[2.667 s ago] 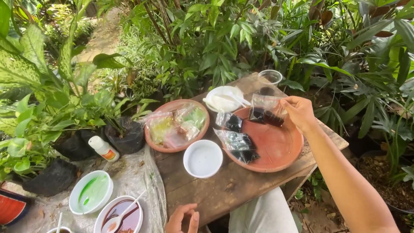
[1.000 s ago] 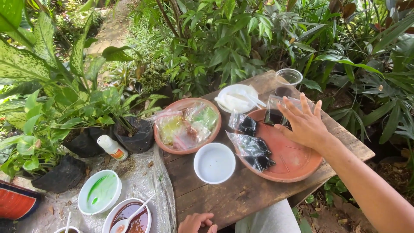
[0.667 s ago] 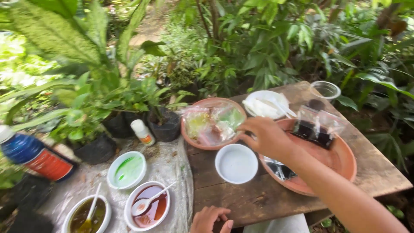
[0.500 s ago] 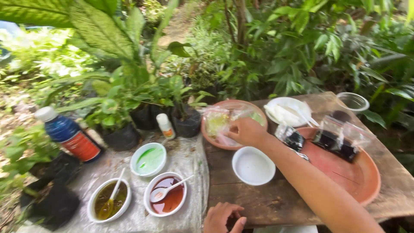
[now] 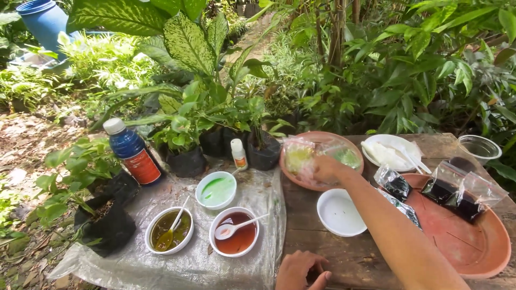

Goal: Mixing various liquid components in small bowls using a spoon in an outdoor garden setting.

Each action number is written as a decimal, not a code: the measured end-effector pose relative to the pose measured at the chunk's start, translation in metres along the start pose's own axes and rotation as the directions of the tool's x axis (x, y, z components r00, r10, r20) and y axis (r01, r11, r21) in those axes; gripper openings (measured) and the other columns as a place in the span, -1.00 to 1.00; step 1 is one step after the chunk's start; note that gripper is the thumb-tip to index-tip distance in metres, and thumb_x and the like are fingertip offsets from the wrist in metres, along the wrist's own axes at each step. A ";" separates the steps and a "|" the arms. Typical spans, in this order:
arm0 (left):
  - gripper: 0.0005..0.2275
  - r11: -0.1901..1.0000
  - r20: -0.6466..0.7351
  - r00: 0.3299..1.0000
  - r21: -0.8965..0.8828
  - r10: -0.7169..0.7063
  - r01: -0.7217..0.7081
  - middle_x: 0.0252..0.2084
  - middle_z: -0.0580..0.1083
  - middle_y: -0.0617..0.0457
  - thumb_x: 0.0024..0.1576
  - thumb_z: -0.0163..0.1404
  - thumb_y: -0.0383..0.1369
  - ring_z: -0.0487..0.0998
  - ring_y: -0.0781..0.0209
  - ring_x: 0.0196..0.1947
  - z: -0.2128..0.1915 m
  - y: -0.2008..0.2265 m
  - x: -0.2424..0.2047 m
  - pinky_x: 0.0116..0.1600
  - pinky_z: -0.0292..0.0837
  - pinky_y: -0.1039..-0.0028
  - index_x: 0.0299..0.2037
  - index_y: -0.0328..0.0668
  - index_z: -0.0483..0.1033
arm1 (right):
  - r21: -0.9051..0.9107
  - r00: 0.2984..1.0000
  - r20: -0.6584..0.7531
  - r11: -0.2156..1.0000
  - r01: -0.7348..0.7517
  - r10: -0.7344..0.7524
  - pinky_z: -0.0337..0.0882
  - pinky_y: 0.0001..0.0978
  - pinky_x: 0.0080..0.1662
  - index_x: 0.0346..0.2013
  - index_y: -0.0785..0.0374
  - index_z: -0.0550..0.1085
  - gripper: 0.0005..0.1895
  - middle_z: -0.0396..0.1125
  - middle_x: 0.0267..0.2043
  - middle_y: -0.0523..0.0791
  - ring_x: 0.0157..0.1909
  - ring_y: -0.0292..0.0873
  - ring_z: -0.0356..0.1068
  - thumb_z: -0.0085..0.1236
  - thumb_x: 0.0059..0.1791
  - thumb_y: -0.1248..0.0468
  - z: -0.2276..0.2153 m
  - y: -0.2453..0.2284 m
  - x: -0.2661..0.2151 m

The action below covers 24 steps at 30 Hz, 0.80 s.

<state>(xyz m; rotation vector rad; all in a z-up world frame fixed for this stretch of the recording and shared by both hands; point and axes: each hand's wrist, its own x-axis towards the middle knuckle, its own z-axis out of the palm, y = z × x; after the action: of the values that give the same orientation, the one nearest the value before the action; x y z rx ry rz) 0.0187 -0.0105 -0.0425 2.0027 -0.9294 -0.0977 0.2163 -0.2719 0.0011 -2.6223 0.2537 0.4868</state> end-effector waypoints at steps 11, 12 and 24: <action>-0.52 0.997 0.055 0.997 0.063 -0.049 0.046 -0.41 0.51 0.35 0.17 -0.22 0.22 0.51 0.30 -0.38 0.014 -0.016 0.002 -0.14 0.34 0.31 -0.20 0.14 0.64 | 0.222 0.995 0.092 0.974 -0.051 0.031 0.35 -0.33 -0.30 -0.74 0.32 0.39 -0.59 0.42 -0.53 -0.05 -0.50 -0.20 0.30 0.01 0.03 0.36 -0.015 0.000 -0.019; -0.49 0.997 0.080 0.995 0.054 -0.058 0.054 -0.43 0.52 0.33 0.15 -0.25 0.24 0.52 0.31 -0.41 0.011 -0.013 0.004 -0.18 0.37 0.35 -0.22 0.12 0.64 | 0.213 0.994 0.102 0.974 -0.071 0.050 0.39 -0.29 -0.21 -0.64 0.35 0.50 -0.64 0.47 -0.46 -0.04 -0.42 -0.17 0.35 -0.01 0.04 0.34 -0.017 -0.005 -0.024; -0.41 0.999 0.040 0.998 0.010 -0.047 0.046 -0.47 0.52 0.33 0.14 -0.30 0.30 0.55 0.35 -0.45 0.015 -0.017 0.003 -0.22 0.45 0.41 -0.27 0.09 0.66 | 0.130 0.993 0.084 0.987 -0.094 0.084 0.35 -0.29 -0.24 -0.70 0.26 0.44 -0.54 0.52 -0.28 -0.06 -0.49 -0.18 0.29 0.12 0.04 0.11 -0.020 -0.021 -0.033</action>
<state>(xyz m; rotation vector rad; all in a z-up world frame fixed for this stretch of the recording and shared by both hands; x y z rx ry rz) 0.0245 -0.0177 -0.0636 2.0376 -0.9101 -0.1602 0.1968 -0.2591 0.0387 -2.4640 0.3668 0.5805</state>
